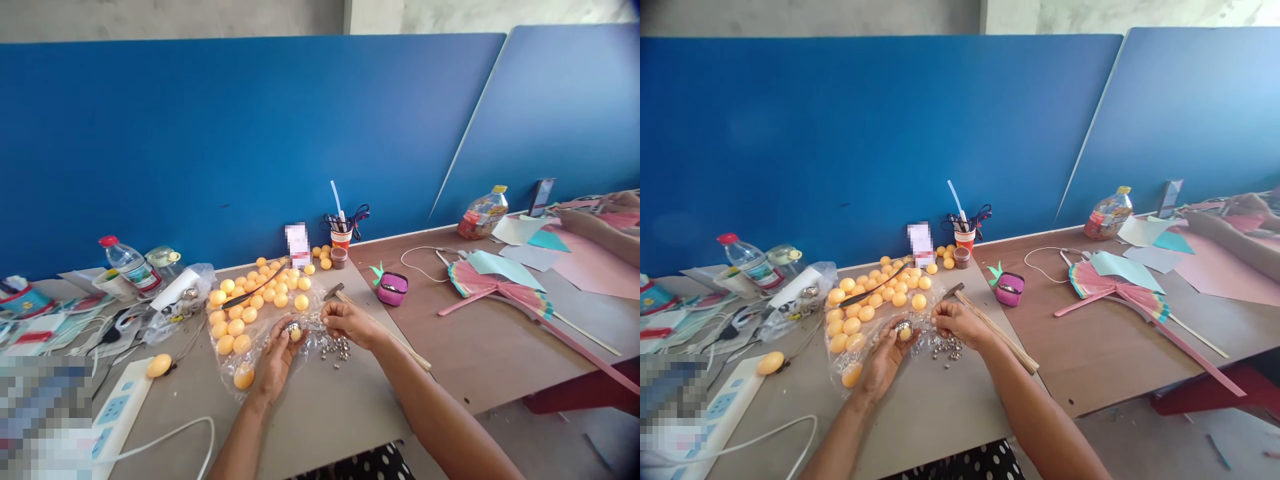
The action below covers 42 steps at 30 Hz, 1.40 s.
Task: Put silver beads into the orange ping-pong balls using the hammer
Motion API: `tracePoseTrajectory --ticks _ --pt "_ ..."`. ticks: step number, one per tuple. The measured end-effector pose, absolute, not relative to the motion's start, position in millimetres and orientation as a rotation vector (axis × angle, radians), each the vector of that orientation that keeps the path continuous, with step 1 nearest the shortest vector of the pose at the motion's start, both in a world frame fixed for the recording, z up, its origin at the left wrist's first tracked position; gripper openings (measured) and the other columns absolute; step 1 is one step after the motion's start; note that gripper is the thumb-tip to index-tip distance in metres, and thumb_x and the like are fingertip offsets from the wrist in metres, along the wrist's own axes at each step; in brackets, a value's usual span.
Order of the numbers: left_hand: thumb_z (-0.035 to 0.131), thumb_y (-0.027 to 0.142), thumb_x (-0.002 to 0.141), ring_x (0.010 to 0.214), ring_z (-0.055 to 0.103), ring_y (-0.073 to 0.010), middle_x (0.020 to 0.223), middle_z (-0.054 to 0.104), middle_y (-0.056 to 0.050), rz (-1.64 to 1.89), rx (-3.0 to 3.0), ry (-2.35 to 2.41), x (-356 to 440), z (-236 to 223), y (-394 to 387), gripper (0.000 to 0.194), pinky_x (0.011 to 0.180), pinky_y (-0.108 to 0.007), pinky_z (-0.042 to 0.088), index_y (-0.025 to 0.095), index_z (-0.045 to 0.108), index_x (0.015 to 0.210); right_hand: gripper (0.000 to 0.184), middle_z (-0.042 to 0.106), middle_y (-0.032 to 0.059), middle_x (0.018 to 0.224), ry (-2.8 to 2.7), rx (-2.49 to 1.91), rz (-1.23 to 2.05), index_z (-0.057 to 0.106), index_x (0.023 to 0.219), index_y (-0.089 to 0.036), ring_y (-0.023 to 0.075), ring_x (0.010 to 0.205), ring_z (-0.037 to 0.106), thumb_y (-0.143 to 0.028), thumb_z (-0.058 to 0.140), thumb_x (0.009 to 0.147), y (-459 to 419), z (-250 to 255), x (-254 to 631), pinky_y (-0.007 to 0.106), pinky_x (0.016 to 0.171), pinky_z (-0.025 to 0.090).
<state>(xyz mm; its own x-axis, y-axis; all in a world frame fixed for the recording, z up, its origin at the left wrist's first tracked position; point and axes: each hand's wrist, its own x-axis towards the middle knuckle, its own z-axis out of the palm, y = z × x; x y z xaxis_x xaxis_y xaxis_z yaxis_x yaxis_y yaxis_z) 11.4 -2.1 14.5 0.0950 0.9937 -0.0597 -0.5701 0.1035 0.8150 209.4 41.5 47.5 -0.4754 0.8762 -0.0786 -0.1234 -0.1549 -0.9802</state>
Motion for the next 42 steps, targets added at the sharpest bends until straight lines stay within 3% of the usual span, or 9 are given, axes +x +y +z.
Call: tracePoseTrajectory --ticks 5,12,18,23,30,42 --pt "0.075 0.028 0.072 0.094 0.069 -0.0233 0.098 0.07 -0.002 1.35 0.635 0.747 12 20 -1 0.031 0.093 -0.037 0.05 0.02 0.065 0.101 0.006 0.06 -0.0013 0.069 -1.959 -1.23 1.423 0.062 0.072 -0.017 0.0113 0.062 0.049 -0.017 0.061 0.066 45 53 228 0.022 0.054 0.035" --pt "0.073 0.026 0.073 0.092 0.069 -0.0226 0.091 0.071 -0.002 1.349 0.632 0.732 10 21 -1 0.029 0.091 -0.038 0.051 0.02 0.063 0.099 0.012 0.069 0.0009 0.081 -2.329 -1.517 1.056 0.067 0.074 -0.019 0.0152 0.074 0.059 -0.015 0.06 0.066 45 58 232 0.022 0.057 0.035" --pt "0.071 0.03 0.075 0.093 0.069 -0.0242 0.09 0.071 -0.003 1.356 0.623 0.697 10 24 -1 0.028 0.089 -0.04 0.052 0.02 0.06 0.098 0.024 0.07 0.004 0.093 -2.448 -1.736 0.8 0.07 0.087 -0.022 0.0194 0.082 0.061 -0.02 0.063 0.065 44 48 226 0.025 0.057 0.031" --pt "0.074 0.026 0.073 0.092 0.07 -0.0234 0.088 0.072 -0.003 1.333 0.627 0.733 11 24 -2 0.031 0.087 -0.037 0.053 0.02 0.057 0.099 0.026 0.07 0.0043 0.096 -2.492 -1.745 0.733 0.069 0.09 -0.022 0.0191 0.084 0.061 -0.016 0.059 0.067 40 47 219 0.025 0.059 0.033" --pt "0.071 0.027 0.073 0.089 0.07 -0.0232 0.086 0.071 -0.002 1.332 0.671 0.745 12 30 -3 0.027 0.086 -0.04 0.053 0.02 0.057 0.096 0.019 0.069 0.007 0.086 -2.531 -1.629 0.681 0.068 0.076 -0.018 0.0189 0.077 0.06 -0.01 0.051 0.071 35 58 212 0.026 0.058 0.032" --pt "0.07 0.027 0.075 0.087 0.071 -0.0228 0.087 0.071 -0.002 1.325 0.642 0.753 12 31 -3 0.028 0.084 -0.039 0.054 0.02 0.055 0.097 0.012 0.064 0.0019 0.073 -1.994 -1.392 0.913 0.054 0.066 -0.017 0.0127 0.066 0.055 -0.007 0.049 0.065 37 54 206 0.021 0.059 0.038"
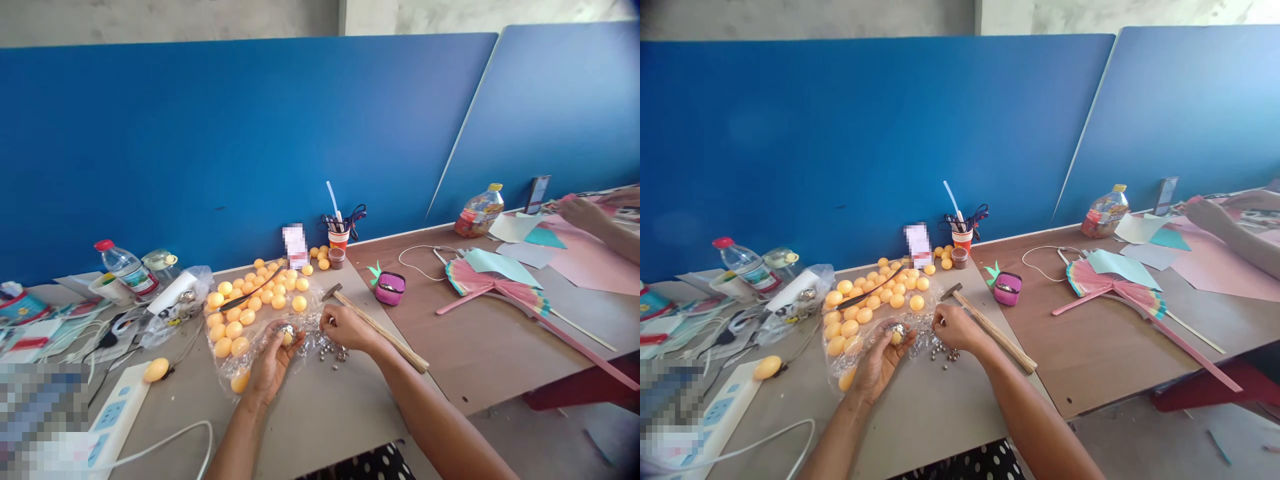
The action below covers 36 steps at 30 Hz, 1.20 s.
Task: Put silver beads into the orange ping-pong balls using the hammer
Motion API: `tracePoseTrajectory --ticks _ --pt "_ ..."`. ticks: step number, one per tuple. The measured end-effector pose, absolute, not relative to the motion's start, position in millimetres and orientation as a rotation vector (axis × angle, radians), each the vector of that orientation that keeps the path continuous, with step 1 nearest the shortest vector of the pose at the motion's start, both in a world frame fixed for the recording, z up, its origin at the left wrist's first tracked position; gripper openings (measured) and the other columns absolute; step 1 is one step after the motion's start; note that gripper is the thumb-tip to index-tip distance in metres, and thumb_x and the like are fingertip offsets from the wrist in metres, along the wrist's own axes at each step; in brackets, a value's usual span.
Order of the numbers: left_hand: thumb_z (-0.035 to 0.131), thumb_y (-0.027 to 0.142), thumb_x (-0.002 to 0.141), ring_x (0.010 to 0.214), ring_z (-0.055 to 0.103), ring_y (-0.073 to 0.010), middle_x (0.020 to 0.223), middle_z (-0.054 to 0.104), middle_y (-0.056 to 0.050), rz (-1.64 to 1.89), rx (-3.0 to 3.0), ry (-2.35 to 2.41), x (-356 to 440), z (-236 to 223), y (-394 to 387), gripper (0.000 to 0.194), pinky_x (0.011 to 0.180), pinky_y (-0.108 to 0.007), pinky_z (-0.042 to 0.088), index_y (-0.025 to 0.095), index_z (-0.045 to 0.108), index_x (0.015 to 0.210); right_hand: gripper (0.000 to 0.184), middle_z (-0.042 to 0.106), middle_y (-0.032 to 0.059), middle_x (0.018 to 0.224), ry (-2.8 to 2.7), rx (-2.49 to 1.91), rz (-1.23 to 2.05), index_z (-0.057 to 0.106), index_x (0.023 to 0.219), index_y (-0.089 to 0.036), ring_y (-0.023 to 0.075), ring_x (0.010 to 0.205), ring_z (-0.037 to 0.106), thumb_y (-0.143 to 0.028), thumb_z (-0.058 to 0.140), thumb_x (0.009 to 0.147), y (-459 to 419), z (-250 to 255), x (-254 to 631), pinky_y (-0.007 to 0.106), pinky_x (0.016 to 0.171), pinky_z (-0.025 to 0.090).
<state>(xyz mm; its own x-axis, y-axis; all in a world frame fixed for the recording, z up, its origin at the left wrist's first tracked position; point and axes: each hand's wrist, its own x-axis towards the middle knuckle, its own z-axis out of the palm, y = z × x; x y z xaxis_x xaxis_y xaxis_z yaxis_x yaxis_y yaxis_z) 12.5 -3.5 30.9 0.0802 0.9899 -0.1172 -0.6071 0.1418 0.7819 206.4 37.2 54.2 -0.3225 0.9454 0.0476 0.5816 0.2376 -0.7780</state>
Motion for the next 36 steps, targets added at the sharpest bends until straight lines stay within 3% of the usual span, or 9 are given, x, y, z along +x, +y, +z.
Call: tracePoseTrajectory --ticks 6,12,22,36 --pt "0.07 0.026 0.076 0.088 0.071 -0.023 0.088 0.072 -0.003 1.305 0.641 0.737 12 28 -3 0.029 0.086 -0.04 0.054 0.021 0.055 0.1 0.007 0.053 -0.0039 0.052 -1.851 -1.366 1.074 0.052 0.074 -0.019 0.0116 0.051 0.051 -0.014 0.048 0.073 39 48 203 0.021 0.053 0.037" --pt "0.07 0.026 0.075 0.088 0.071 -0.0223 0.087 0.071 -0.002 1.295 0.626 0.743 11 29 -3 0.028 0.088 -0.04 0.053 0.021 0.056 0.099 0.009 0.059 -0.0008 0.065 -2.045 -1.391 0.933 0.052 0.065 -0.018 0.0113 0.062 0.051 -0.009 0.05 0.067 41 45 205 0.02 0.056 0.034" --pt "0.071 0.028 0.074 0.089 0.07 -0.0223 0.088 0.071 -0.001 1.3 0.634 0.752 12 28 -2 0.028 0.09 -0.042 0.052 0.021 0.058 0.098 0.012 0.064 0.0022 0.074 -2.268 -1.44 0.9 0.058 0.068 -0.016 0.0125 0.067 0.052 -0.008 0.051 0.068 40 54 212 0.021 0.058 0.034" --pt "0.07 0.027 0.076 0.092 0.07 -0.0235 0.089 0.071 -0.003 1.307 0.632 0.72 9 25 1 0.027 0.09 -0.042 0.052 0.021 0.058 0.1 0.011 0.064 0.0023 0.074 -2.275 -1.462 0.903 0.058 0.067 -0.017 0.013 0.066 0.052 -0.008 0.052 0.067 40 57 217 0.022 0.058 0.033"
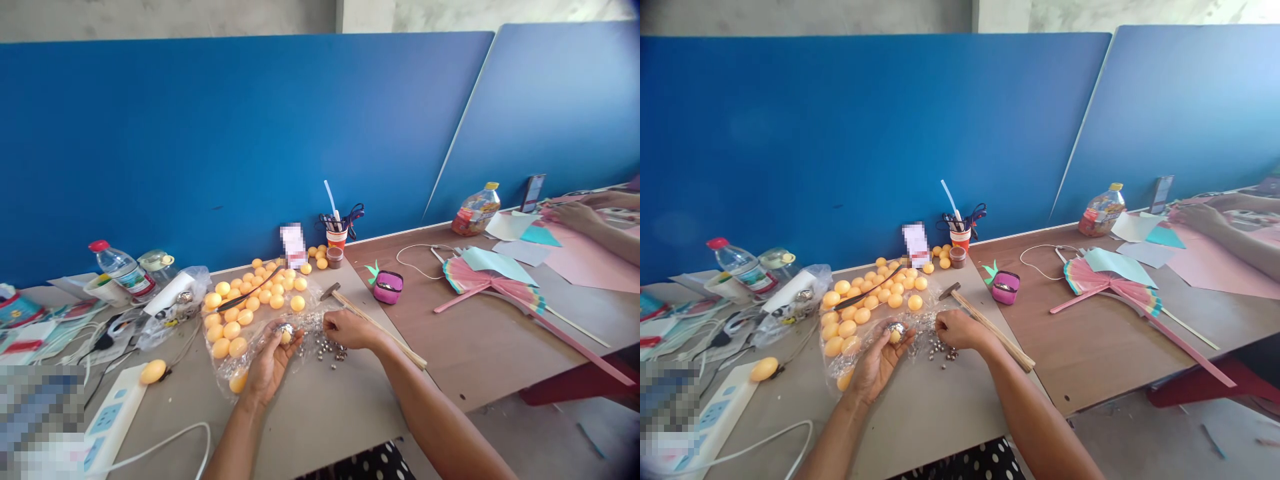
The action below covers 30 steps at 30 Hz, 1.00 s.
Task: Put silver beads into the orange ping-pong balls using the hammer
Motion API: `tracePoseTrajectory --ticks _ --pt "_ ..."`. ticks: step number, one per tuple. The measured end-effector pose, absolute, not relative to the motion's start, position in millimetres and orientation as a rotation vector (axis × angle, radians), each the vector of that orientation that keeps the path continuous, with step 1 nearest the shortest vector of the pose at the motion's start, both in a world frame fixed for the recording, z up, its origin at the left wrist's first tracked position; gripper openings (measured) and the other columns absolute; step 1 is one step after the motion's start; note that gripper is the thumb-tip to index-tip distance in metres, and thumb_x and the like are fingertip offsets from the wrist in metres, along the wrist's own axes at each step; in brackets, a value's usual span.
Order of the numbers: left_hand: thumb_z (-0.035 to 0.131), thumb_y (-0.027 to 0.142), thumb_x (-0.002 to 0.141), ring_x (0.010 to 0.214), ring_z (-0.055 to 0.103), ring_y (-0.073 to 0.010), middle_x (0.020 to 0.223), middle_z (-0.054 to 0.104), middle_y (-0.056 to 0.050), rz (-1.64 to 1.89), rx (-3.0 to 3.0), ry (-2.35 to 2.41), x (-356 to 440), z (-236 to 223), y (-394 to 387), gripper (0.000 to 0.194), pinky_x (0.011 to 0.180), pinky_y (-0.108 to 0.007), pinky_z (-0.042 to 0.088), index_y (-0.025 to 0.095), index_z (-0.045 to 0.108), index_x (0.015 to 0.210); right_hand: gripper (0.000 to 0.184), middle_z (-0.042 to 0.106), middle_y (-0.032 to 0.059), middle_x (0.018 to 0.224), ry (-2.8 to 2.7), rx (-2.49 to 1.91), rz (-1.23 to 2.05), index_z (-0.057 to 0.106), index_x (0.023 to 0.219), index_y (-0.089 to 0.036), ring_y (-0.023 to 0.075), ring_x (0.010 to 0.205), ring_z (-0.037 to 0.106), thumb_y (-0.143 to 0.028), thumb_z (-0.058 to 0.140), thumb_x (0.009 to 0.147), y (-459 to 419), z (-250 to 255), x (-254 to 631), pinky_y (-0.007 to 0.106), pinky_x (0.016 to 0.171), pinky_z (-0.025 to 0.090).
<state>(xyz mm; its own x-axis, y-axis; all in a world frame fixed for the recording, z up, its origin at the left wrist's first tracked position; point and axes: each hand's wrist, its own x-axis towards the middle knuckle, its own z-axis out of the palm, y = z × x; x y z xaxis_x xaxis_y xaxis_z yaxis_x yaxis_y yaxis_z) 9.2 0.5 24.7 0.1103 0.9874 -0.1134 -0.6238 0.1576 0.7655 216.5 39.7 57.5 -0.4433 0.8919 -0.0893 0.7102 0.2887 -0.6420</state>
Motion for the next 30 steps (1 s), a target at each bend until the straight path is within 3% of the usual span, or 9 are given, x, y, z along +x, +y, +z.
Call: tracePoseTrajectory --ticks 5,12,16,21,30 --pt "0.07 0.023 0.075 0.093 0.069 -0.0236 0.088 0.072 -0.003 1.303 0.629 0.719 9 25 0 0.027 0.092 -0.042 0.051 0.021 0.058 0.099 0.01 0.062 0.0005 0.07 -2.148 -1.374 1.013 0.056 0.065 -0.017 0.0123 0.064 0.053 -0.008 0.052 0.066 40 59 216 0.022 0.058 0.036" --pt "0.07 0.021 0.074 0.093 0.069 -0.0235 0.088 0.072 -0.002 1.294 0.614 0.703 10 27 -1 0.027 0.09 -0.04 0.052 0.021 0.058 0.099 0.005 0.051 -0.006 0.055 -1.731 -1.091 1.449 0.053 0.073 -0.019 0.0087 0.047 0.044 -0.017 0.057 0.07 40 46 206 0.021 0.046 0.033" --pt "0.069 0.021 0.075 0.092 0.07 -0.0233 0.09 0.072 -0.003 1.3 0.61 0.693 11 26 -1 0.027 0.088 -0.039 0.053 0.021 0.058 0.1 0.01 0.053 -0.0061 0.052 -1.563 -0.911 1.633 0.056 0.072 -0.017 0.0075 0.045 0.044 -0.024 0.063 0.073 38 39 198 0.021 0.048 0.034" --pt "0.069 0.021 0.075 0.092 0.069 -0.0214 0.09 0.072 -0.003 1.287 0.624 0.687 11 25 -1 0.026 0.088 -0.036 0.052 0.021 0.059 0.099 0.023 0.063 -0.0018 0.063 -1.341 -0.74 1.828 0.062 0.081 -0.014 0.0097 0.052 0.056 -0.03 0.072 0.068 37 38 195 0.023 0.056 0.042" --pt "0.067 0.024 0.079 0.095 0.064 -0.0153 0.101 0.065 0.0 1.252 0.774 0.701 11 12 -1 0.026 0.096 -0.035 0.047 0.024 0.06 0.104 0.02 0.06 -0.0034 0.06 -1.283 -0.789 1.756 0.06 0.073 -0.015 0.0079 0.045 0.049 -0.027 0.072 0.063 33 37 178 0.023 0.049 0.035"
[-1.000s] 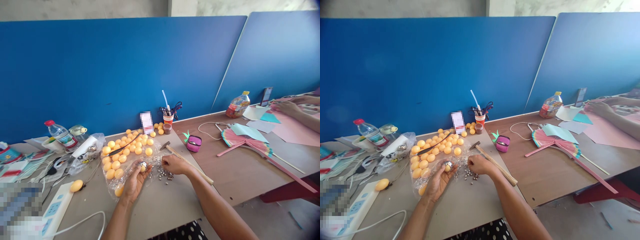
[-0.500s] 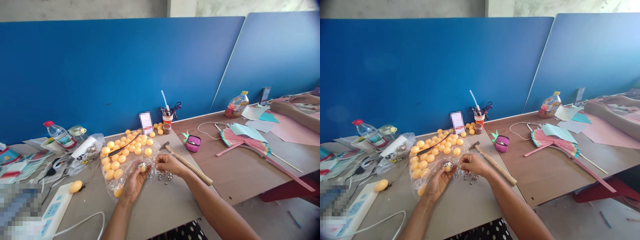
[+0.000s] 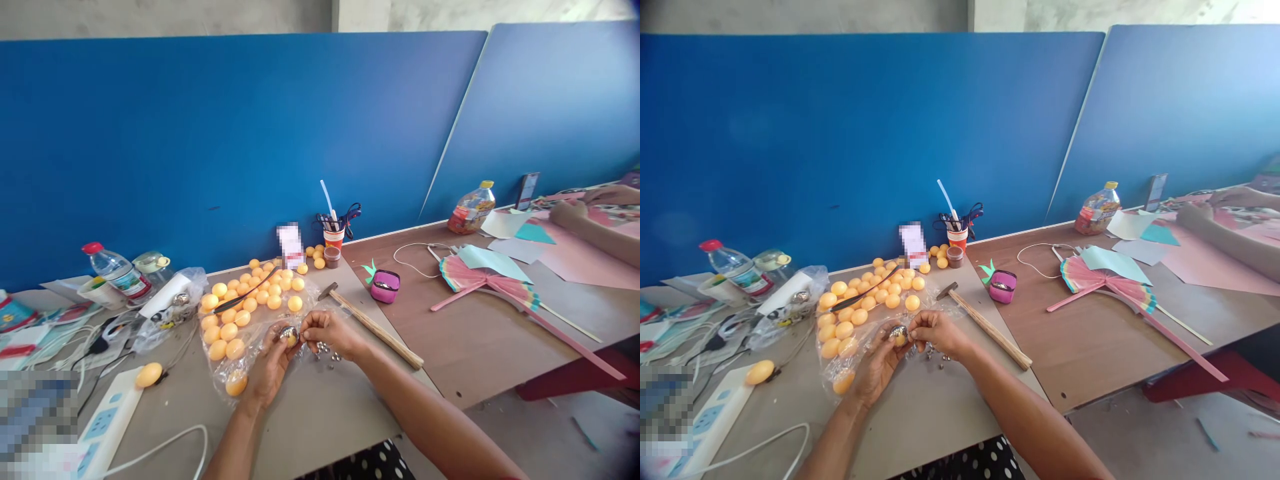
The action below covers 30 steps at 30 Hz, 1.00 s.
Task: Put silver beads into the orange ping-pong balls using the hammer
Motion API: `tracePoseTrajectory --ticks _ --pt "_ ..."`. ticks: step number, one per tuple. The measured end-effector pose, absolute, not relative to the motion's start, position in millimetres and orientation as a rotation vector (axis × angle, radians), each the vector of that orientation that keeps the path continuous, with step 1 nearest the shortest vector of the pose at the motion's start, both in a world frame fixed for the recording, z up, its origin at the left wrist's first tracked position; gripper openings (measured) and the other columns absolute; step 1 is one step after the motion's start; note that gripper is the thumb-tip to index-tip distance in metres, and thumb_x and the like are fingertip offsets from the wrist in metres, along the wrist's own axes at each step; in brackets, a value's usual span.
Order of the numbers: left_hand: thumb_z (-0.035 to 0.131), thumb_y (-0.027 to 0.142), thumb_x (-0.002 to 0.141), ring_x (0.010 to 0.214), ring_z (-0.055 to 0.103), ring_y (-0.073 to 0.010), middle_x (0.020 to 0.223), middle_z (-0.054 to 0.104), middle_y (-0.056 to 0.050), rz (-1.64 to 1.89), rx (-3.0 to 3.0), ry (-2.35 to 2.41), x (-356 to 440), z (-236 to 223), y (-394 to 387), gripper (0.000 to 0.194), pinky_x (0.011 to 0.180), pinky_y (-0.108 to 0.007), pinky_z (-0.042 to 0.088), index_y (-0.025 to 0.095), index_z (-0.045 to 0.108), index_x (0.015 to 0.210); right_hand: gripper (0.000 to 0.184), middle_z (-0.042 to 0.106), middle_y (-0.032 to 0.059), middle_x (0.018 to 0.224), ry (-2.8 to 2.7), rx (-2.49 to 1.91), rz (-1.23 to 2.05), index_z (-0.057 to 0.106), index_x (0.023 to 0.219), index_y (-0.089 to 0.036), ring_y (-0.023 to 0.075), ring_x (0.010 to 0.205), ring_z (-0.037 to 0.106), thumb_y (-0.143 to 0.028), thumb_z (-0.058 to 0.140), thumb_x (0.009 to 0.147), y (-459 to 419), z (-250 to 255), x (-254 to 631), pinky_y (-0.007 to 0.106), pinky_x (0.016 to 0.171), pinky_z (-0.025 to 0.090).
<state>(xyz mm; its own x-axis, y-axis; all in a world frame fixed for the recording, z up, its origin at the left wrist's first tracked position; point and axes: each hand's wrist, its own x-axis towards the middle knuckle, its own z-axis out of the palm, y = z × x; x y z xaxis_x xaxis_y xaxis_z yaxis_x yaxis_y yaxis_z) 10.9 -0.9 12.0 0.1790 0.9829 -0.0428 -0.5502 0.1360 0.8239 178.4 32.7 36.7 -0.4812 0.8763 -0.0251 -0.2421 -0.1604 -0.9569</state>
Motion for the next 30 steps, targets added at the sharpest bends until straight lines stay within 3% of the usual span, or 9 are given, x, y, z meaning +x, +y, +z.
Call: tracePoseTrajectory --ticks 5,13,30 --pt "0.066 0.031 0.081 0.102 0.06 -0.0166 0.108 0.06 0.0 1.249 0.905 0.804 9 7 -2 0.027 0.1 -0.038 0.044 0.027 0.059 0.106 0.012 0.055 -0.0044 0.058 -1.317 -0.839 1.643 0.062 0.071 -0.015 0.0071 0.051 0.042 -0.024 0.067 0.064 30 33 168 0.022 0.052 0.031" --pt "0.068 0.038 0.077 0.104 0.058 -0.0233 0.112 0.061 -0.007 1.253 1.055 0.971 6 2 0 0.039 0.094 -0.04 0.045 0.024 0.057 0.112 0.01 0.055 -0.0037 0.06 -1.336 -0.891 1.576 0.062 0.071 -0.015 0.0086 0.055 0.043 -0.022 0.063 0.064 29 29 165 0.024 0.056 0.033" --pt "0.071 0.04 0.072 0.094 0.061 -0.0218 0.103 0.066 -0.006 1.272 1.108 1.08 6 2 1 0.043 0.085 -0.036 0.047 0.021 0.061 0.109 0.006 0.056 -0.0033 0.054 -1.316 -0.977 1.646 0.06 0.069 -0.015 0.009 0.051 0.048 -0.02 0.061 0.065 28 34 166 0.022 0.053 0.033"
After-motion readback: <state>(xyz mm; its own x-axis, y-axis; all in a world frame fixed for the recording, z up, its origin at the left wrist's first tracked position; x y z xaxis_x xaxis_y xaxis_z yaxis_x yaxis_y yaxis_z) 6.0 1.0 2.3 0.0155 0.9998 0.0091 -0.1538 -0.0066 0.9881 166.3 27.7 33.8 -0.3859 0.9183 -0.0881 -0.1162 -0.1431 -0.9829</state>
